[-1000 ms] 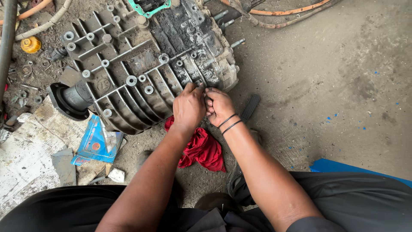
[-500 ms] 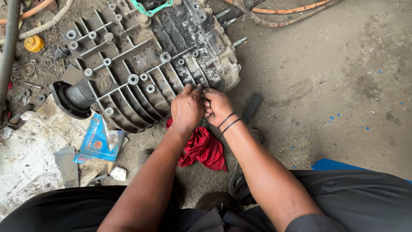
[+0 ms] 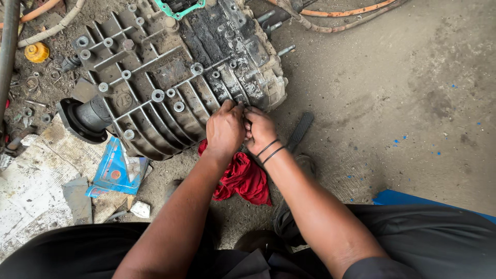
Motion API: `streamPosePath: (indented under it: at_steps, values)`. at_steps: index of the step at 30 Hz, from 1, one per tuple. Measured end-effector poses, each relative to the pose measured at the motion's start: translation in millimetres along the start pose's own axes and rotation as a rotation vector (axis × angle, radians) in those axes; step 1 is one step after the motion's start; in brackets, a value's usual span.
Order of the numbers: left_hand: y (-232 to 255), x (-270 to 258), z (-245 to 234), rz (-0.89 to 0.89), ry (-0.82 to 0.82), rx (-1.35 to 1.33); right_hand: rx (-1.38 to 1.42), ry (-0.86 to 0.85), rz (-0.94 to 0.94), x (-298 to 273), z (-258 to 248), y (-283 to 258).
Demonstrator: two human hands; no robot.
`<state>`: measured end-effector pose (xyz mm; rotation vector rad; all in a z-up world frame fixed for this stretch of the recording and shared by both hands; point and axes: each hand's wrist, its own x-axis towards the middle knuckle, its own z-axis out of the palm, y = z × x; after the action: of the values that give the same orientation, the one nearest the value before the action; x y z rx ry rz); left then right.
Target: The person scrubs the surface of a dirty engine block with a metal file or scraper to remove grime. They periodically wipe the area with a red cloth. The task involves repetitive scrubbing and wiping motions on the engine's surface.
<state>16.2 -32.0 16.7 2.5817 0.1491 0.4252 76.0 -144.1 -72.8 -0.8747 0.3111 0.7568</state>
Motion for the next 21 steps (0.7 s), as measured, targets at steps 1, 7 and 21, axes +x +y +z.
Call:
streamPosePath:
  at_steps: [1,7,21]
  values:
    - [-2,2,-2,0.018,-0.002,-0.019,-0.002,0.043,-0.076,0,5,3]
    - [-1,-3,-1,-0.027,0.045,-0.007,-0.032,-0.051,0.173,-2,5,-16]
    - [2,-10,12,-0.005,0.053,0.032,-0.116,-0.103,0.216,-9,-4,-35]
